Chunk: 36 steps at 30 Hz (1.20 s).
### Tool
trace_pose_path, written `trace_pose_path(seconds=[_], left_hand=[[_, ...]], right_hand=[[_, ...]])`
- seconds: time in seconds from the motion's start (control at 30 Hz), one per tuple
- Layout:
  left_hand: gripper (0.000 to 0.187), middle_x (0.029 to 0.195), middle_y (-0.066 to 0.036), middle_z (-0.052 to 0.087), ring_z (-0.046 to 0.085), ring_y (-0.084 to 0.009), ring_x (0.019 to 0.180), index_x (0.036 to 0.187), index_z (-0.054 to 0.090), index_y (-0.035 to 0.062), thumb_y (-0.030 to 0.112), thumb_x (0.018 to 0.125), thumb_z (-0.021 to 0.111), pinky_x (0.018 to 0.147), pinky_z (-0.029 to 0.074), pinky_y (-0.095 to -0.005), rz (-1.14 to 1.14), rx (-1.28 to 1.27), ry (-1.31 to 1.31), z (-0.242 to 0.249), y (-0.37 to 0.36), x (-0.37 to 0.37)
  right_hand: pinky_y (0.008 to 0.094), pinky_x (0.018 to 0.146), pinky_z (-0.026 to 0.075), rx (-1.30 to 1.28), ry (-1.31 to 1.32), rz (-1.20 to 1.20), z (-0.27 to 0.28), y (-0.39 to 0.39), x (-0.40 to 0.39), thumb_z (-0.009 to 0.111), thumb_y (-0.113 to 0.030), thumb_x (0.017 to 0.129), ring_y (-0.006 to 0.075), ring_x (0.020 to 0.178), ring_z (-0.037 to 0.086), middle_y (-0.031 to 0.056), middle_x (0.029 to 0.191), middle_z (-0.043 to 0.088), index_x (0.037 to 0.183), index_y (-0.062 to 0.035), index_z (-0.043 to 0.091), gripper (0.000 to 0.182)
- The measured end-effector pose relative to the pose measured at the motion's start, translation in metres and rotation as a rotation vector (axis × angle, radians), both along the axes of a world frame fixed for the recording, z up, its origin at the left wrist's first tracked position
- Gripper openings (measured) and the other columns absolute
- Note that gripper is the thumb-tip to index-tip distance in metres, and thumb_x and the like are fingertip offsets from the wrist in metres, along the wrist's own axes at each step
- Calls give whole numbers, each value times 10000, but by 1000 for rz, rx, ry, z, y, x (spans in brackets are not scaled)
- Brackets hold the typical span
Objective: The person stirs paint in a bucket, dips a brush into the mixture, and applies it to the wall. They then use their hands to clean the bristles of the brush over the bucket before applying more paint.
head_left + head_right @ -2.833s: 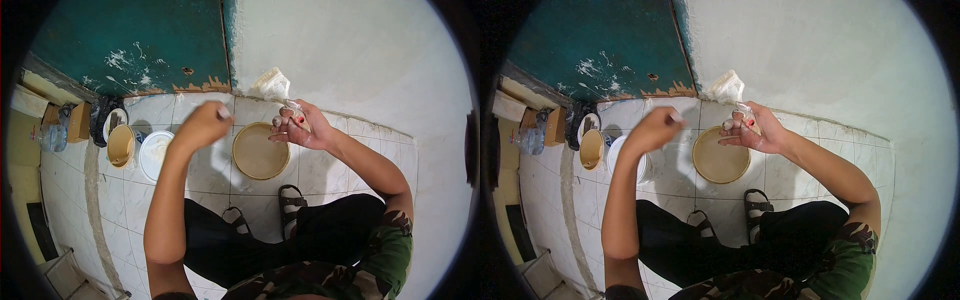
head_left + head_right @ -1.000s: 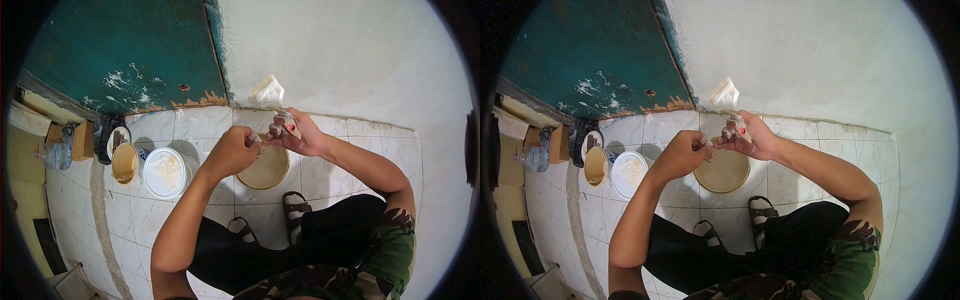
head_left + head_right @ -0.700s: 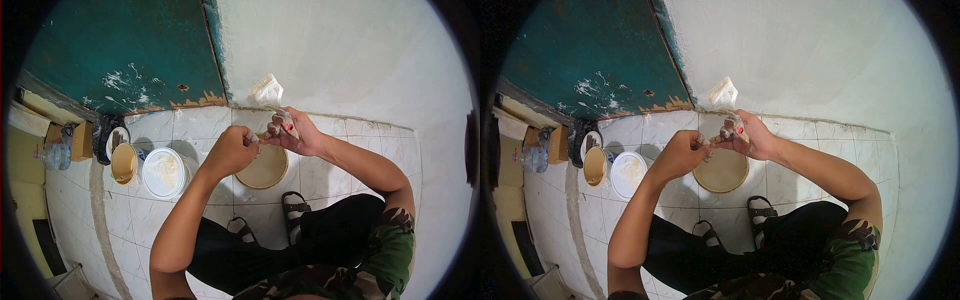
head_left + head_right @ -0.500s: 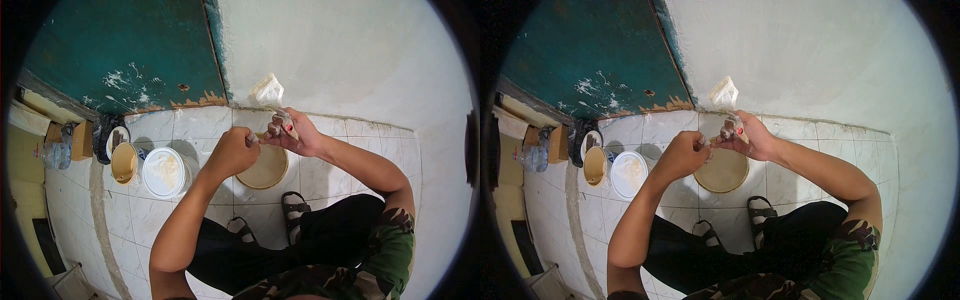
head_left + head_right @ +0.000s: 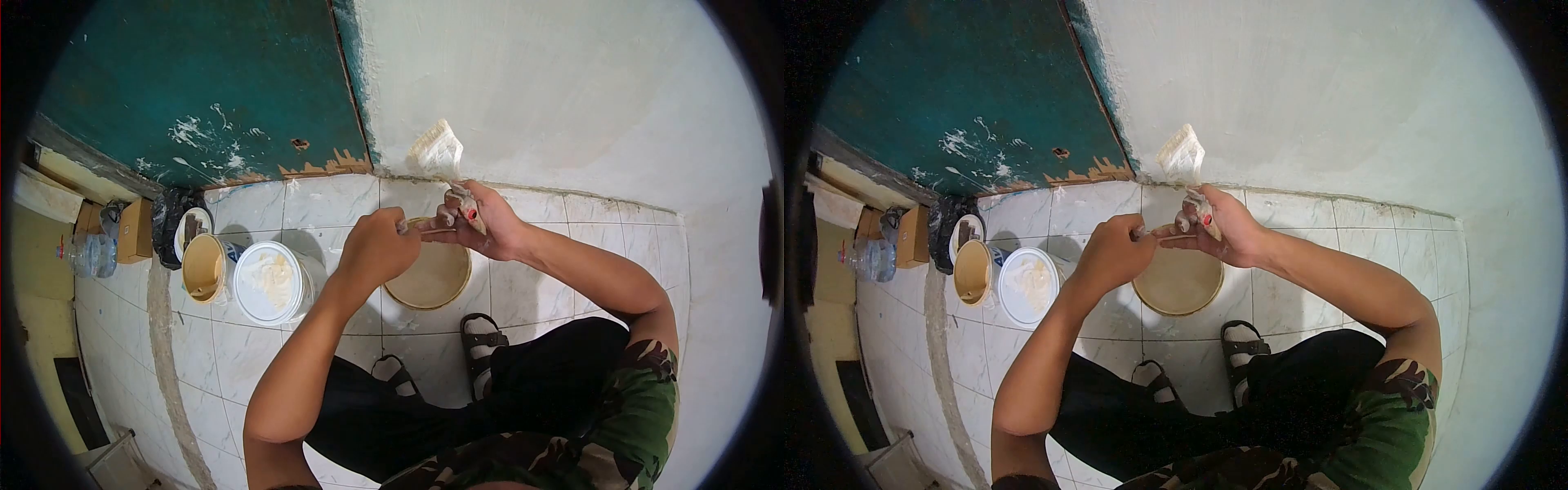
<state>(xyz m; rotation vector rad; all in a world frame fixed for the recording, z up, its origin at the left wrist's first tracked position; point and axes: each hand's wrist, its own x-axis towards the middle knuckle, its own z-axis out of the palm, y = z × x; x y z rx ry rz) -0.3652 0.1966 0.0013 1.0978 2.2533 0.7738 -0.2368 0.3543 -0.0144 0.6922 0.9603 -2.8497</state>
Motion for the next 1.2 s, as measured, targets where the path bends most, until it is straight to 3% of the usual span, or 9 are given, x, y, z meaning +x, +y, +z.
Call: trace_pose_path(seconds=[0.13, 0.2, 0.3, 0.47, 0.77, 0.8, 0.87, 0.97, 1.2], left_hand=[[283, 788, -282, 640, 631, -469, 788, 792, 646, -46, 192, 848, 503, 767, 507, -475, -74, 18, -126, 3, -1, -4], [291, 727, -253, 622, 639, -372, 720, 768, 613, -40, 177, 900, 473, 682, 486, -428, -175, 149, 77, 1, 1, 2], [295, 763, -238, 643, 644, -340, 722, 808, 618, -38, 204, 931, 503, 696, 492, -407, -136, -38, -154, 19, 6, 9], [187, 776, -170, 666, 652, -249, 688, 888, 614, -41, 143, 909, 584, 664, 499, -372, -119, 110, -144, -3, 0, 6], [158, 769, -113, 668, 630, -138, 640, 885, 608, -54, 103, 895, 616, 598, 497, -294, -65, 88, -319, -10, 5, 0], [158, 768, -109, 669, 628, -133, 633, 886, 608, -54, 103, 905, 609, 593, 500, -292, -73, 84, -339, -12, 5, -1], [160, 767, -105, 670, 629, -134, 633, 887, 608, -56, 101, 914, 601, 592, 502, -292, -72, 79, -362, -15, 5, -3], [163, 766, -100, 669, 630, -137, 634, 888, 610, -57, 100, 926, 591, 592, 507, -293, -65, 53, -398, -9, 6, -3], [156, 761, -92, 667, 618, -136, 626, 875, 627, -54, 96, 914, 607, 590, 505, -290, -57, 38, -401, -9, 6, -3]], right_hand=[[480, 1041, 453, 63, -40, -25, -5, 4, 1, 251, -370, 1042, 355, 1081, 627, 97, 741, 528, 722, -85, 457, 475], [484, 1037, 455, 92, -25, -27, -11, 5, 1, 270, -381, 1043, 351, 1062, 633, 94, 747, 530, 738, -81, 463, 469], [473, 1018, 471, 85, -56, -63, -12, 3, 1, 330, -402, 1039, 330, 1029, 638, 87, 811, 542, 861, -58, 505, 425], [445, 985, 495, 108, -167, -84, -5, -1, 2, 387, -395, 1030, 296, 953, 639, 79, 910, 539, 1086, -34, 497, 382], [425, 983, 483, 132, -130, -53, -11, -1, 1, 382, -393, 1023, 288, 956, 639, 149, 921, 619, 764, -75, 491, 424], [425, 983, 483, 131, -131, -53, -12, -1, 2, 382, -393, 1023, 288, 956, 639, 149, 921, 619, 764, -75, 491, 424], [502, 1047, 462, 169, -135, -28, -14, 1, 1, 297, -364, 1051, 307, 1007, 629, 89, 872, 571, 965, -46, 501, 388], [418, 965, 486, 152, -172, -92, -8, -4, 0, 378, -375, 1023, 283, 959, 644, 128, 941, 597, 931, -37, 509, 374], [412, 960, 489, 165, -165, -72, -15, -1, 2, 371, -355, 1025, 270, 985, 637, 117, 957, 584, 984, -37, 495, 344]])
